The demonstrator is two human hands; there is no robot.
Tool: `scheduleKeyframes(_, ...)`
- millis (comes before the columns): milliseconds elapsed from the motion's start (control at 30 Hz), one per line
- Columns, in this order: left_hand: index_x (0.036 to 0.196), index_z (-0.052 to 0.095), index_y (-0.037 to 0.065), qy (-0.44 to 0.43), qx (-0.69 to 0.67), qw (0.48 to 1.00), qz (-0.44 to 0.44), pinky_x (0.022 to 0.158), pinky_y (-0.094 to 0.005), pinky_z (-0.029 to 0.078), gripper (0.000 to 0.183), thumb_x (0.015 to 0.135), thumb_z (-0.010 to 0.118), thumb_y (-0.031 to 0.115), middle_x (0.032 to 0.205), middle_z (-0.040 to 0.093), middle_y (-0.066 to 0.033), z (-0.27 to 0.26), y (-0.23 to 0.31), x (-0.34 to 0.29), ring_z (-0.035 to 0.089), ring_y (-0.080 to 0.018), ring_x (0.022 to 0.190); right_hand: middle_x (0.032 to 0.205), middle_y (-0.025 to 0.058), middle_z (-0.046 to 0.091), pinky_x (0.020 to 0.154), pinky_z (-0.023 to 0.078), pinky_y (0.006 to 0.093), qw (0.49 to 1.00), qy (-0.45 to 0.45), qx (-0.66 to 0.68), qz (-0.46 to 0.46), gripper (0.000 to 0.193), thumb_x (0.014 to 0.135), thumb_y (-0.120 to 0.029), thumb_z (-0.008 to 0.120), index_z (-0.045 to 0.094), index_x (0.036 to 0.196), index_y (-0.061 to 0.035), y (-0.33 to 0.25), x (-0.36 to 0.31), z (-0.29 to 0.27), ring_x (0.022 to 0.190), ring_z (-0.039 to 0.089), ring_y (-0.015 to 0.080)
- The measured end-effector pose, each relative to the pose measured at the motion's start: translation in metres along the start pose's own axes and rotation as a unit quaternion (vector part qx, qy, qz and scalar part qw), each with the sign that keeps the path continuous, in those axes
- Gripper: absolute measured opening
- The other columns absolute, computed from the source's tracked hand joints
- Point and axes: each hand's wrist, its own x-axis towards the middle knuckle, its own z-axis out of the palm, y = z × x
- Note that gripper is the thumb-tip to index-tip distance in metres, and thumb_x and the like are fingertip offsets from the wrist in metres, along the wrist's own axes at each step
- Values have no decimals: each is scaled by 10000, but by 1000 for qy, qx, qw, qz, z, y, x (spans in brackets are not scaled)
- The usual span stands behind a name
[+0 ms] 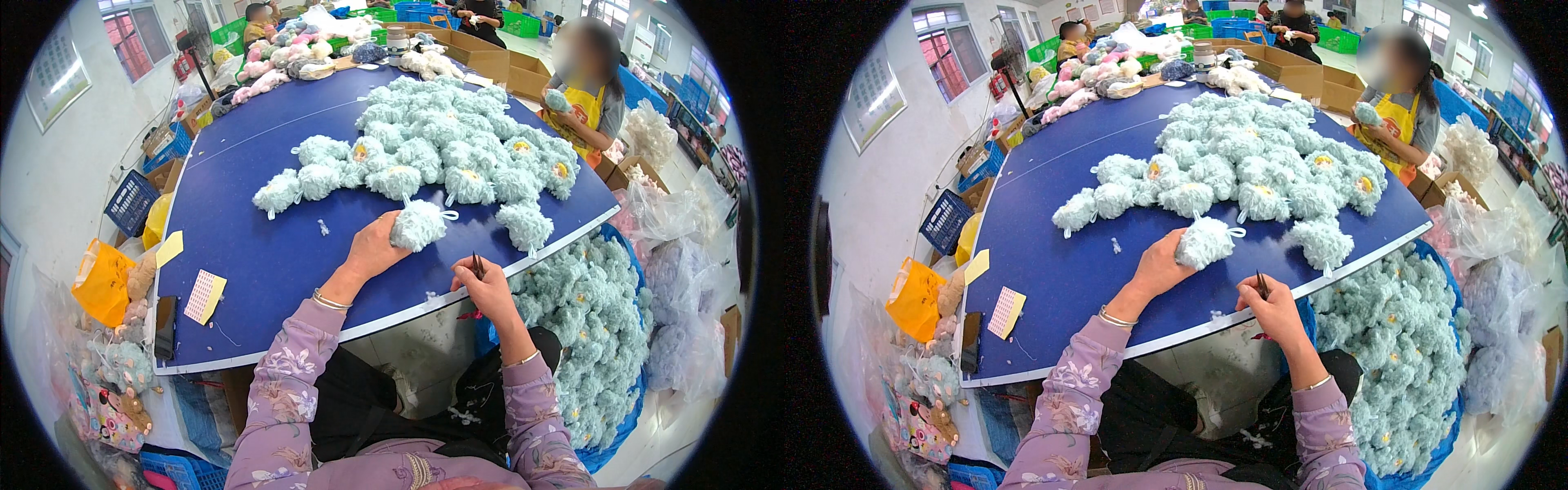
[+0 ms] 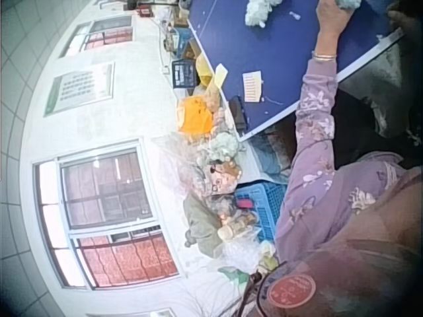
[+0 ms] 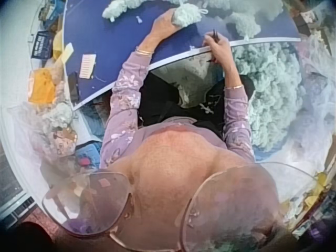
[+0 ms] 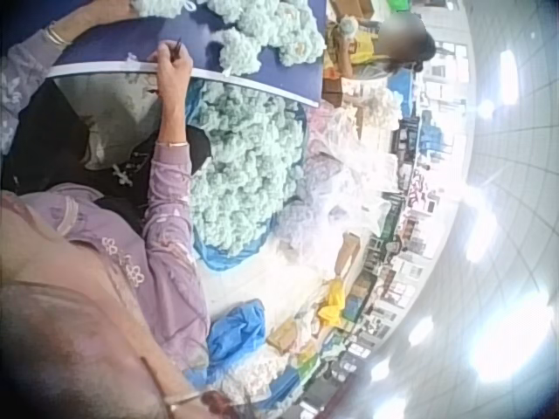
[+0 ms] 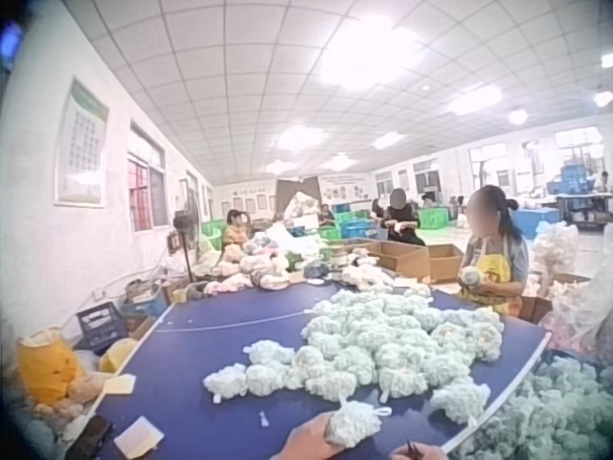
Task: The person trims the edges of light blue plush toys using scissors, picking each toy from a pile, cutting stray fibers, and placing the finished items on a blue table. The person repeats this process for multiple toys throughout the clip.
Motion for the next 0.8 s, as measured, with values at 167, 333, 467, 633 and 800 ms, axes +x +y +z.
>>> scheduleKeyframes(167, 1189, 565, 73, -3, -5, 1000, -6, 778, -405, 530, 536, 727, 768, 255, 1064, 662, -141, 0, 0, 0, 648, -330, 963, 727, 36, 664, 612, 417, 239, 1000, 0, -7, -8, 208, 909, -191, 609, 631, 911, 16, -2, -1, 0, 670, 564, 71)
scheduleKeyframes(333, 1190, 567, 77, -3, -7, 1000, -5, 777, -403, 530, 538, 725, 771, 255, 1068, 661, -132, 0, 1, 0, 649, -325, 964, 724, 15, 660, 531, 350, 219, 1000, 3, 4, -17, 200, 909, -189, 595, 638, 946, 3, 0, -1, 1, 597, 461, 30)
scheduleKeyframes(467, 1184, 574, 78, 2, -7, 1000, -3, 773, -400, 532, 533, 724, 774, 261, 1067, 663, -130, 1, 1, 0, 652, -319, 959, 726, 15, 660, 531, 349, 217, 1000, 4, 2, -19, 197, 909, -187, 596, 639, 947, 1, 3, 0, 0, 599, 462, 27)
scheduleKeyframes(633, 1178, 578, 77, 1, -8, 1000, -7, 768, -396, 533, 529, 726, 776, 266, 1062, 666, -127, 0, 1, -1, 654, -317, 957, 729, 30, 662, 612, 414, 232, 1000, -1, 2, -3, 203, 911, -190, 610, 629, 911, 11, -1, -1, 0, 671, 559, 65)
scheduleKeyframes(800, 1177, 580, 75, 5, -10, 1000, -1, 767, -392, 534, 526, 728, 775, 268, 1050, 671, -124, -1, 3, 0, 656, -314, 952, 728, 28, 661, 610, 408, 229, 1000, -1, 6, -6, 200, 911, -188, 608, 629, 909, 11, 1, 0, 0, 668, 551, 61)
